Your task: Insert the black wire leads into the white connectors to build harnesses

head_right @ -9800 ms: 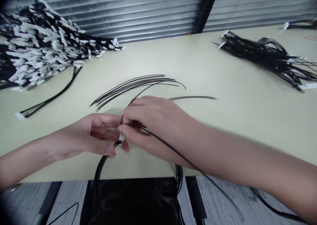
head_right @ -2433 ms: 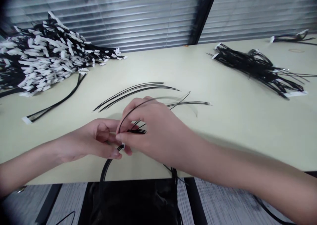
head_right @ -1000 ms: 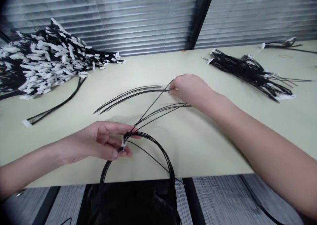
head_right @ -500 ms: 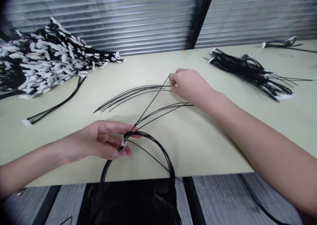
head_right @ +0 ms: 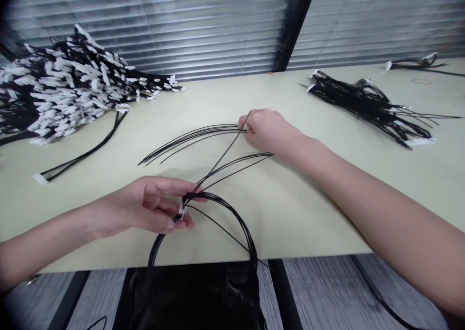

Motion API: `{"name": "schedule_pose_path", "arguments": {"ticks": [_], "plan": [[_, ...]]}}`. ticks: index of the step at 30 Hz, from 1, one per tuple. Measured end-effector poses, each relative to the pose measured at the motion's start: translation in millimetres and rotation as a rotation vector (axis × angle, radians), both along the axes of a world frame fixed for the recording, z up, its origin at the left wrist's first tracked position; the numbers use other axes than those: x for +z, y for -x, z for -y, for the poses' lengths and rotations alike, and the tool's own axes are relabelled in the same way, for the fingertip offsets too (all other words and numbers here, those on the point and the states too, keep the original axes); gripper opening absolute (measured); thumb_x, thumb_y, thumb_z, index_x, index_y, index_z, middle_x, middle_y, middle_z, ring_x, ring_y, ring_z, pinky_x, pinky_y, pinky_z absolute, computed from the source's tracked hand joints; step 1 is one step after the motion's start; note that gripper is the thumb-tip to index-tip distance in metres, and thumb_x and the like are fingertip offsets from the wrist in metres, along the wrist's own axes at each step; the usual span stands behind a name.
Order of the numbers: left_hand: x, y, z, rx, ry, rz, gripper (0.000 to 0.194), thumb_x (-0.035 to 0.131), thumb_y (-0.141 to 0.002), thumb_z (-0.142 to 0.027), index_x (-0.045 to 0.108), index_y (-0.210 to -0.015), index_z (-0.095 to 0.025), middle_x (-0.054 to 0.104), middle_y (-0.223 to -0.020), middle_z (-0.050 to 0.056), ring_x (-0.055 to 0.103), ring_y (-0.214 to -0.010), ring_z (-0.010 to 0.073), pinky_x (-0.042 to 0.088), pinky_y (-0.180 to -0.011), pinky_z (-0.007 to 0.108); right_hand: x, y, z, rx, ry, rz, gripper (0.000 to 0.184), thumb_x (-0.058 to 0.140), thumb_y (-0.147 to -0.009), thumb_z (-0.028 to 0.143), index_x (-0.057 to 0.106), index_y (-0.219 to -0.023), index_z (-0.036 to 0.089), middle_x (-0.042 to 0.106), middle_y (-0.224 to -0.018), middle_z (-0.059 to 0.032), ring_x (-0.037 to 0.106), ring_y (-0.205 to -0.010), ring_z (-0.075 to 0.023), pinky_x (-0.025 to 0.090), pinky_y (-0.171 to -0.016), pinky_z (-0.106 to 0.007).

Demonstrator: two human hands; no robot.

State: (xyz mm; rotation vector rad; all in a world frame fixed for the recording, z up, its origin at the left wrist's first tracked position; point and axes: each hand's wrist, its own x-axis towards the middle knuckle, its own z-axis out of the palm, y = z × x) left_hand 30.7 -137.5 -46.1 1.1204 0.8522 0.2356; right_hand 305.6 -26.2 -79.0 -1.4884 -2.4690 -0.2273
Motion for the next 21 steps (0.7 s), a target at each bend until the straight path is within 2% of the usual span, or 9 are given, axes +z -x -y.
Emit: {"name": "schedule_pose_path", "arguments": {"ticks": [4,8,10,12,16,18,21], "plan": [[-0.1,0,-1,-0.008,0.001,0.002,0.051,0.068,-0.071,-0.005,0.057,-0.116,-0.027,0.053,-0.130,0.004,0.062,-0.099,0.0186,0.050,-0.080,0.025,1.1,4,3,0.020,-0.035,-0.044,0.023,0.043,-0.079,0.020,0.065,-0.081,0.021,0.063,-0.082,-0.0060,0.056,-0.072,-0.0213,0.041,-0.069,-0.032],[-0.4,0,-1,-0.007,-0.003,0.011,0.051,0.068,-0.071,-0.005,0.057,-0.116,-0.027,0.052,-0.131,0.003,0.062,-0.099,0.0184,0.050,-0.079,0.024,6.6,6,7,0.027,-0.068,-0.132,0.020,0.046,-0.081,0.020,0.065,-0.081,0.017,0.061,-0.083,-0.0095,0.053,-0.081,-0.0217,0.039,-0.075,-0.032],[-0.6,0,-1,-0.005,0.000,0.010,0.051,0.068,-0.071,-0.005,0.057,-0.116,-0.027,0.053,-0.129,0.004,0.063,-0.099,0.0180,0.050,-0.079,0.024,9.4,3,5,-0.017,-0.113,-0.229,0.019,0.046,-0.083,0.019,0.064,-0.085,0.014,0.061,-0.086,-0.0115,0.052,-0.084,-0.0212,0.037,-0.078,-0.033],[-0.8,0,-1,-0.006,-0.004,0.004,0.051,0.068,-0.071,-0.004,0.057,-0.116,-0.027,0.054,-0.129,0.004,0.063,-0.098,0.0181,0.050,-0.079,0.024,11.4,-4,0,-0.099,-0.150,-0.367,0.017,0.048,-0.083,0.020,0.062,-0.088,0.012,0.061,-0.085,-0.0117,0.052,-0.080,-0.0187,0.037,-0.078,-0.035],[-1.1,1,-2,-0.003,-0.007,0.007,0.051,0.069,-0.071,-0.005,0.058,-0.115,-0.028,0.053,-0.130,0.003,0.063,-0.099,0.0185,0.050,-0.079,0.025,16.0,-34,-23,-0.238,-0.081,-0.668,0.017,0.051,-0.085,0.020,0.059,-0.091,0.006,0.062,-0.078,-0.0099,0.054,-0.065,-0.0099,0.044,-0.064,-0.029],[-1.3,1,-2,0.001,-0.006,0.008,0.051,0.069,-0.071,-0.005,0.058,-0.115,-0.028,0.054,-0.129,0.003,0.063,-0.098,0.0178,0.050,-0.076,0.022,21.7,-49,-35,-0.263,-0.017,-0.772,0.020,0.047,-0.087,0.017,0.061,-0.078,0.005,0.064,-0.080,-0.0101,0.056,-0.065,-0.0063,0.044,-0.059,-0.024],[-1.3,1,-2,-0.001,-0.005,-0.001,0.051,0.069,-0.070,-0.005,0.058,-0.115,-0.028,0.056,-0.126,0.003,0.063,-0.098,0.0172,0.050,-0.075,0.021,35.5,-63,-37,-0.254,0.037,-0.849,0.046,0.037,-0.088,0.022,0.056,-0.051,0.006,0.067,-0.090,-0.0112,0.059,-0.075,-0.0034,0.038,-0.057,-0.023]]}}
